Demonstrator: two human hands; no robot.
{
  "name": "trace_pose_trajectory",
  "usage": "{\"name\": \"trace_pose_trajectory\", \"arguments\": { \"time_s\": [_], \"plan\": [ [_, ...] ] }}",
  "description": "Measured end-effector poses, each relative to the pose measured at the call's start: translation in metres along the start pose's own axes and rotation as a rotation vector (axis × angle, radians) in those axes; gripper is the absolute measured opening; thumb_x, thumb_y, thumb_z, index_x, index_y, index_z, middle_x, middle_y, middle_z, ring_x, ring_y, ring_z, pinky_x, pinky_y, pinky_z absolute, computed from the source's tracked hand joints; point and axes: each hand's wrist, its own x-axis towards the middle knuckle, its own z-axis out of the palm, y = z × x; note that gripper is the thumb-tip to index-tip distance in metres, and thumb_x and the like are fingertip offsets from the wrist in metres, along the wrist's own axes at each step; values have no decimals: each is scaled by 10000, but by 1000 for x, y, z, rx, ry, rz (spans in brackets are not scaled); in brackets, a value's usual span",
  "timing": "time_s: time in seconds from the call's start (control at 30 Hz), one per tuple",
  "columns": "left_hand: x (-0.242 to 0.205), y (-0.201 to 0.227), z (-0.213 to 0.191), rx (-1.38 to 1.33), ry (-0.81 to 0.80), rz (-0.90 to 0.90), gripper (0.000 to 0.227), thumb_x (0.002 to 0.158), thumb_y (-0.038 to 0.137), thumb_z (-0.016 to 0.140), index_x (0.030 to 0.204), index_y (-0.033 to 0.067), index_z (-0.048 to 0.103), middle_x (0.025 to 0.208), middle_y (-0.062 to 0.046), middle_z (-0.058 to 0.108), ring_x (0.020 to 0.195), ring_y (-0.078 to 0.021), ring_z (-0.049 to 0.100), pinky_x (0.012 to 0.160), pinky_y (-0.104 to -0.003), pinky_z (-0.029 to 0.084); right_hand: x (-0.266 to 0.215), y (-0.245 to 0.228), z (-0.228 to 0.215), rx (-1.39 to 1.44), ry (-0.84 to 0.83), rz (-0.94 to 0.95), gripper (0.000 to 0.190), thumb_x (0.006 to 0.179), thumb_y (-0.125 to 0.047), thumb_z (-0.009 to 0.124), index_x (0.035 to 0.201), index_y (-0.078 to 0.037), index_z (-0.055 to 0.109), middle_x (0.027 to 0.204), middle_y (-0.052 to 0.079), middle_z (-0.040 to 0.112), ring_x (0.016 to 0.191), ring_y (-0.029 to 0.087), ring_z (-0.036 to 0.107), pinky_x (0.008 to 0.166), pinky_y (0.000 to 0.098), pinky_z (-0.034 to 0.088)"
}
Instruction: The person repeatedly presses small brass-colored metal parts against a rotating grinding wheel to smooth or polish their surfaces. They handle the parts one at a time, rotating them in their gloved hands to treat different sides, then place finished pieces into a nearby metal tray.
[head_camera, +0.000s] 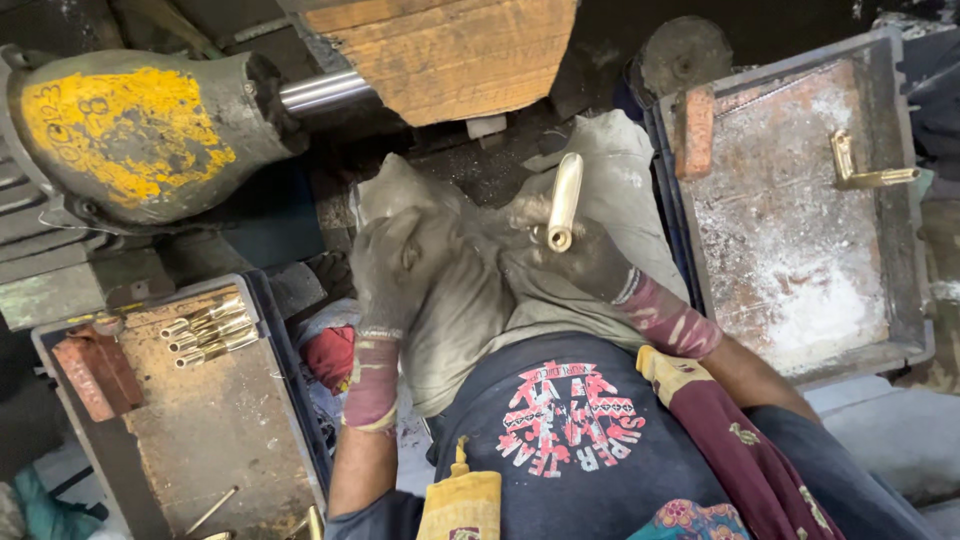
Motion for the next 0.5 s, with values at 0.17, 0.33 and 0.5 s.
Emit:
{"name": "trace_pose_trajectory", "arguments": {
  "time_s": [0.17,0.33,0.5],
  "plan": [
    [-29,-30,20,-378,217,-124,725,800,192,844,1394,-46,503,1422,-221,533,1332,-406,527,1142,-428,417,8,-26,13,-30,-127,-131,506,973,-96,725,1436,4,548,1369,91,655,1249,175,636,1067,338,534],
    [-11,-20,42,-326,375,138,331,965,47,733,1269,120,627,1370,-93,620,1329,-285,606,1129,-290,495,20,-72,21,-142,-323,-207,483,928,-86,768,1367,-1,584,1244,56,682,1128,149,663,981,310,573],
    [26,20,46,-1173,-2,-334,452,1092,355,516,1370,15,625,992,-41,712,934,-163,670,882,-285,544,21,-83,17,-2,-392,99,385,923,-86,758,1280,-22,629,1082,44,701,990,134,682,890,306,585]
  ]
}}
